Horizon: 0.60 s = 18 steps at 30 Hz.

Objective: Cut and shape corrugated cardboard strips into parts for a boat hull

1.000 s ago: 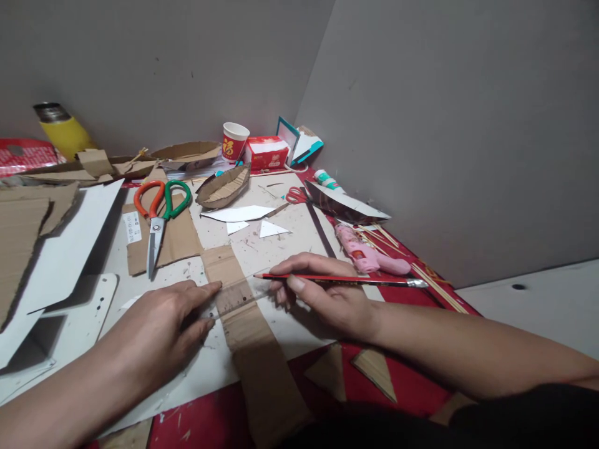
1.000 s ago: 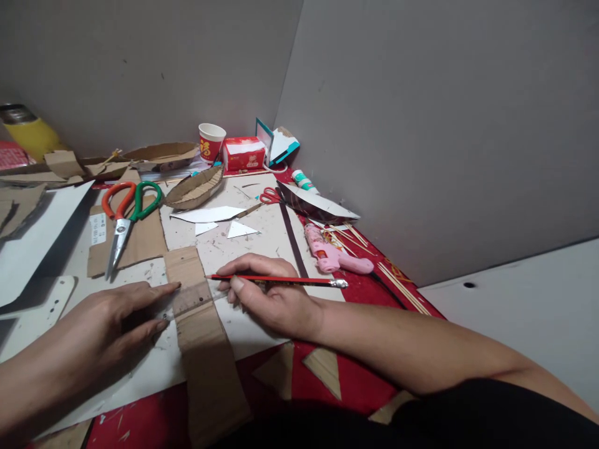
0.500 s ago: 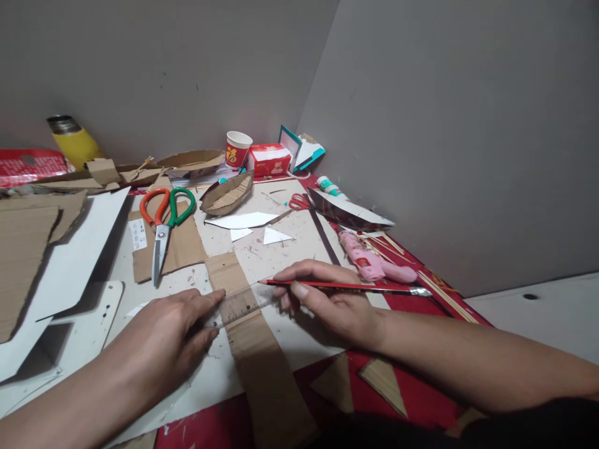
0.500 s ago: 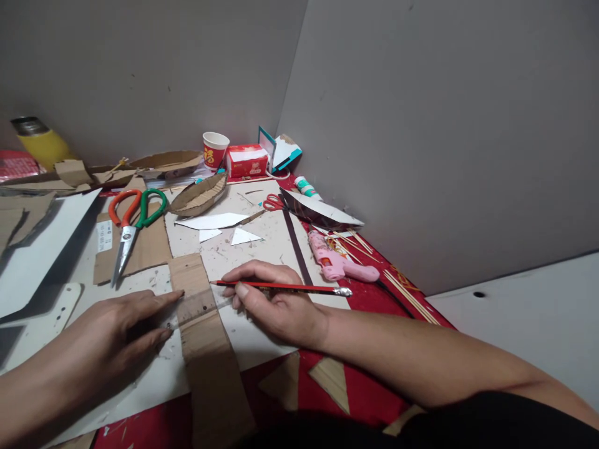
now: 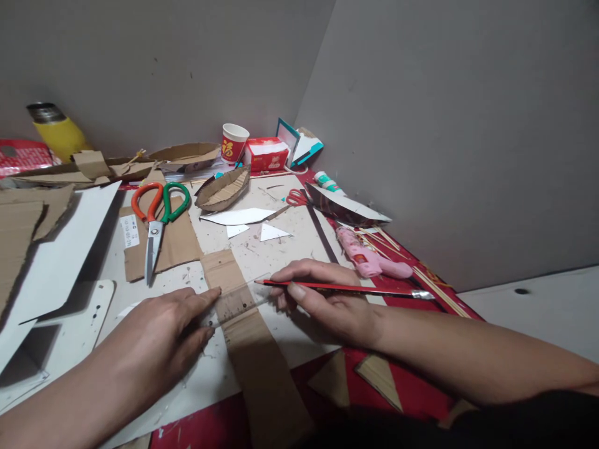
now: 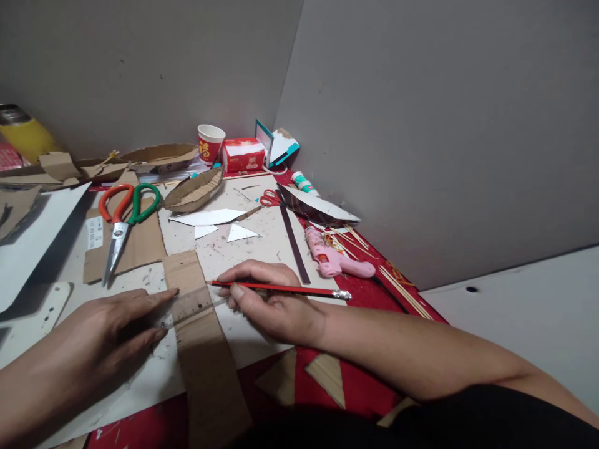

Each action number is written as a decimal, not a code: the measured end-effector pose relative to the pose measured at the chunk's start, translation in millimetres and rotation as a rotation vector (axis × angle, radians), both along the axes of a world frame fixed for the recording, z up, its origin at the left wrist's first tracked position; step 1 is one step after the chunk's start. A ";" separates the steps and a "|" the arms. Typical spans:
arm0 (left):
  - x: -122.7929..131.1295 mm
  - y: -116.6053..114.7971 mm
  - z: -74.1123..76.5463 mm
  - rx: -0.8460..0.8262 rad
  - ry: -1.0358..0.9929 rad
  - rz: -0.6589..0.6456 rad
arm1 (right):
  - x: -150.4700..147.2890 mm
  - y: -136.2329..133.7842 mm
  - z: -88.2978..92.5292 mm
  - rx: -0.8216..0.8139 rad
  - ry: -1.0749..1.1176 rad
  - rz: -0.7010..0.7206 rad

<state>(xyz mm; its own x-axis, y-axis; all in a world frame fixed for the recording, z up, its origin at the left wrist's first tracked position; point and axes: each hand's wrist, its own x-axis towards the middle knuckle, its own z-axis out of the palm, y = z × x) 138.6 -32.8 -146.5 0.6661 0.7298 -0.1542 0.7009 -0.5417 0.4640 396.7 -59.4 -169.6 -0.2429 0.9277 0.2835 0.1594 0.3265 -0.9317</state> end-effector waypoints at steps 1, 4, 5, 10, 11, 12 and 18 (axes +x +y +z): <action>0.0 -0.1 0.1 0.002 -0.002 0.001 | 0.1 0.2 -0.7 0.010 -0.004 0.002; -1.0 0.0 1.4 0.017 -0.016 0.005 | 0.8 0.8 -2.6 0.036 -0.013 0.010; -1.7 0.6 2.0 0.030 -0.022 0.013 | 1.1 1.0 -3.0 0.041 -0.014 0.014; -8.5 12.4 1.7 0.155 -0.065 0.118 | 1.0 1.6 -1.9 0.025 -0.029 0.012; -10.3 16.5 0.9 0.173 -0.070 0.129 | 0.8 1.7 -1.4 0.016 -0.035 0.008; -12.0 20.8 0.0 0.185 -0.070 0.138 | 0.6 1.8 -1.1 0.009 -0.041 0.006; -18.3 37.5 -2.5 0.232 -0.044 0.136 | 1.5 2.4 -3.1 -0.012 -0.046 0.023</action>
